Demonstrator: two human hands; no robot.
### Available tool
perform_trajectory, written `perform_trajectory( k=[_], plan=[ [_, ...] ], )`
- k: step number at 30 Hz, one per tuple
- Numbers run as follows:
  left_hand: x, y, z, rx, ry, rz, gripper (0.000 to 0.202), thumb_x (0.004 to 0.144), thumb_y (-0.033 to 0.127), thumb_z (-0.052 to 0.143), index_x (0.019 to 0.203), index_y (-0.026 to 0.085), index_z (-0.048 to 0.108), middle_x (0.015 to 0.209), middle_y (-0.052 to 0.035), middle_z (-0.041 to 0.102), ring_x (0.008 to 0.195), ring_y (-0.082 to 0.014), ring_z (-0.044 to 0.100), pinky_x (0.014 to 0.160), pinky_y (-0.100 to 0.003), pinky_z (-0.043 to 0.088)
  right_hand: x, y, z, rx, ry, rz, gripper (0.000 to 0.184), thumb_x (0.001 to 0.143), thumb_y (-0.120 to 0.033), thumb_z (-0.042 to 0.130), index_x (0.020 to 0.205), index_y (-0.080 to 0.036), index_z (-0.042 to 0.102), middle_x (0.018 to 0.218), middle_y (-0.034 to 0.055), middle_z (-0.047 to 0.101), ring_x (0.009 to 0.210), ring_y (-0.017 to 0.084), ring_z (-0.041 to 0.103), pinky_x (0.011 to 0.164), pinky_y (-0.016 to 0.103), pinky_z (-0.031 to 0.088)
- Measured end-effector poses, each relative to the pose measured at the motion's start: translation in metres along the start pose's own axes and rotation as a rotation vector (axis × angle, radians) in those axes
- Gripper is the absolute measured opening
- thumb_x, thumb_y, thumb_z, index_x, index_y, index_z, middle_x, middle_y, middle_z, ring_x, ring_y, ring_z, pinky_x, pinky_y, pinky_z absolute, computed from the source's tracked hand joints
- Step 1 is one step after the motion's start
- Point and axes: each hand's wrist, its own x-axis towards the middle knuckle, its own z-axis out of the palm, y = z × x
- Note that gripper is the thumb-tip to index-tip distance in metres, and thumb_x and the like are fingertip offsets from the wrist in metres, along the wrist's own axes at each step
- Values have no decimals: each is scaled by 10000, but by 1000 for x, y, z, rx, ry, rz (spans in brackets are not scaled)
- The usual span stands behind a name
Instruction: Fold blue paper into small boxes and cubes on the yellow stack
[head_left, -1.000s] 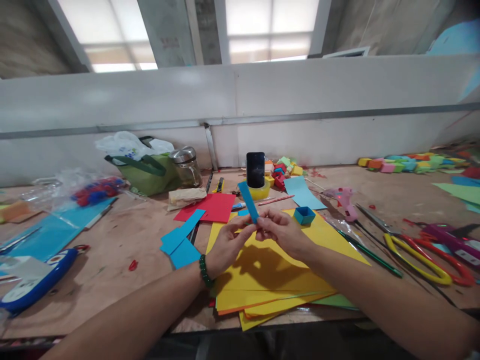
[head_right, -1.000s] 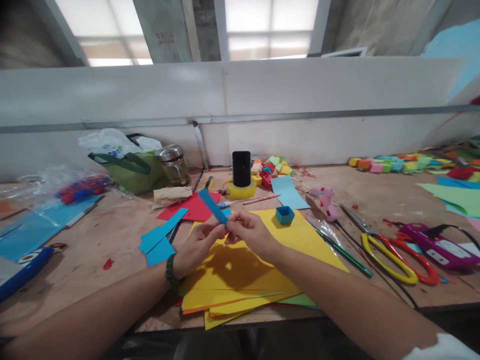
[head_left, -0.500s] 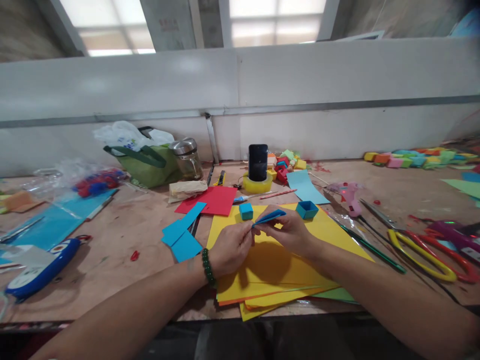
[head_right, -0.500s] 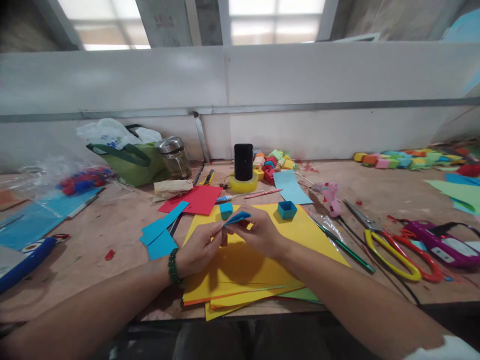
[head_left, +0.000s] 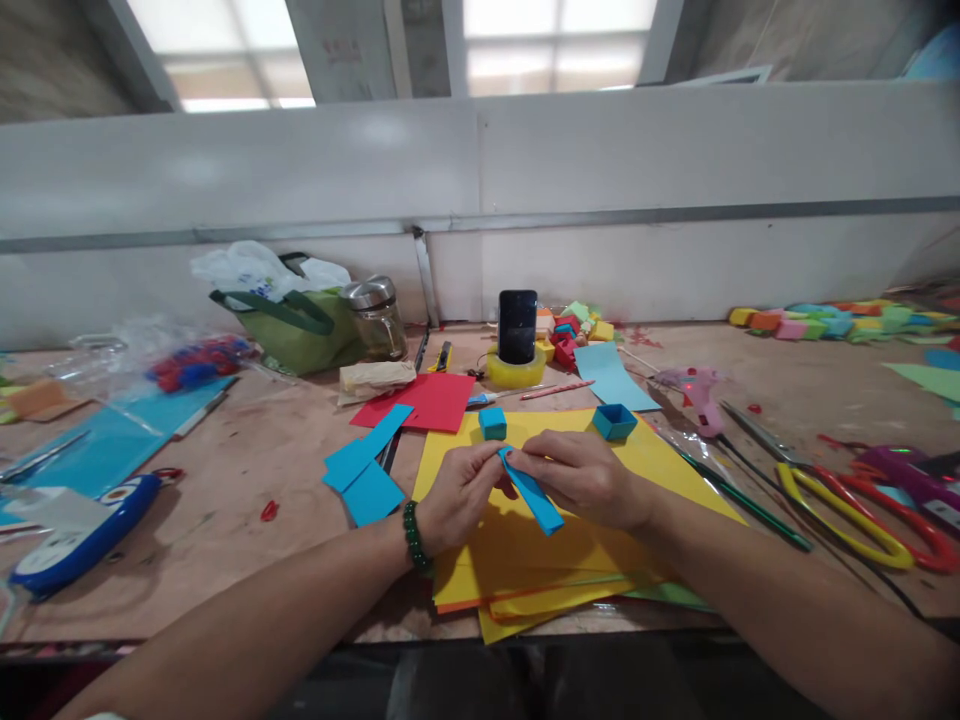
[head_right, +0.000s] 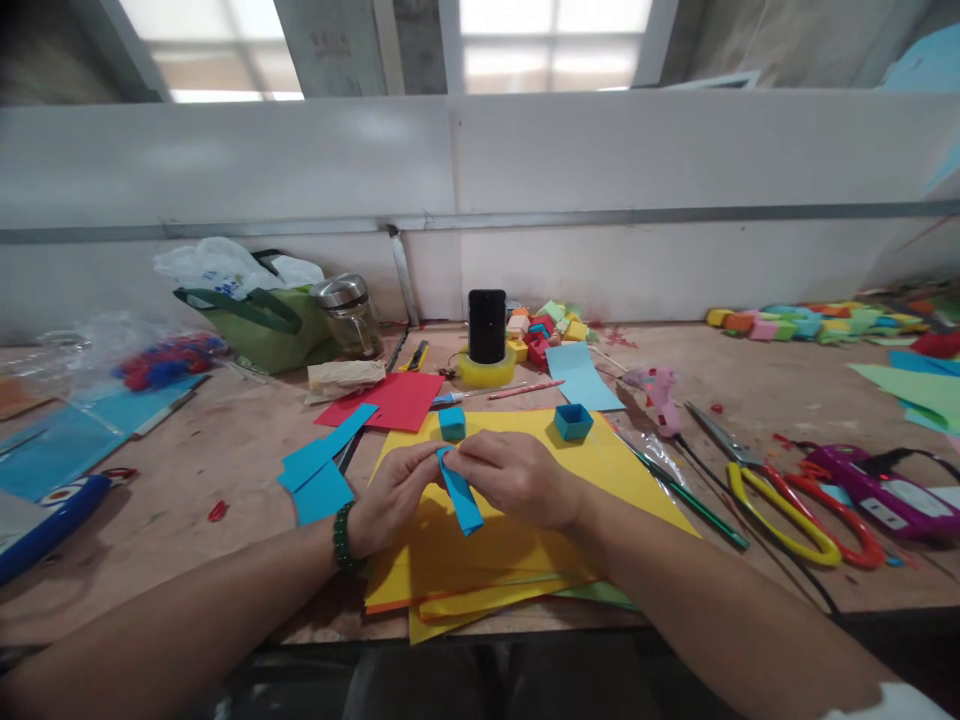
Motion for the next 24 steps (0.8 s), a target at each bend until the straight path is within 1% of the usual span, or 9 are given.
perform_trajectory(
  k=[6,8,11,13,15,17,19,21,24],
  plan=[
    [-2,-8,-2,41,18,54,355,896,414,385,747,162,585,646,-26,610,630,-149,581,629,-267,476,1,1,0,-29,-31,-15,217,924,-130,462,1108,-167,571,792,72,652,640,141,607,565,246,484],
    [-3,-10,-3,74,37,86,351,902,418,370,777,169,584,667,-27,611,653,-155,581,647,-272,473,0,1,1,-36,-46,-17,232,932,-135,439,1113,-179,576,811,74,660,657,146,613,583,257,494],
    [-3,-12,-4,166,58,123,341,924,402,345,775,180,558,685,-28,604,674,-155,572,667,-270,468,-2,1,4,-39,-62,7,230,918,-129,456,1097,-175,594,827,83,666,680,152,624,588,262,501],
    [-2,-13,-4,263,64,149,324,937,369,325,794,181,547,701,-36,607,683,-158,568,674,-273,466,-4,1,6,11,-30,76,236,904,-113,458,1077,-182,604,847,83,664,703,148,632,592,253,505],
    [-1,-14,-3,370,57,171,293,940,332,317,857,178,553,757,-53,629,712,-166,578,691,-281,470,-5,0,9,126,15,221,224,901,-126,466,1067,-193,601,863,70,655,688,129,628,603,240,512],
    [-2,-15,-3,468,40,183,270,932,305,327,910,177,563,820,-72,652,747,-175,595,706,-288,474,-4,0,12,236,46,377,142,902,-180,514,1012,-195,604,835,49,639,644,111,606,600,231,511],
    [-2,-16,-2,527,25,194,266,923,292,337,920,175,575,840,-82,664,762,-182,606,712,-291,477,-3,0,14,277,55,457,59,898,-222,553,904,-193,604,774,29,618,624,108,581,587,229,497],
    [-2,-15,-1,515,12,201,274,921,293,341,905,170,586,834,-83,672,749,-177,611,703,-287,479,-2,0,15,280,47,473,111,908,-223,542,813,-193,591,731,22,602,649,119,572,591,232,481],
    [-2,-11,0,375,-10,179,289,929,310,350,863,167,591,817,-69,686,721,-155,620,679,-265,486,-1,-2,15,313,52,511,187,928,-232,504,755,-193,564,682,13,578,648,122,548,601,240,461]
  ],
)
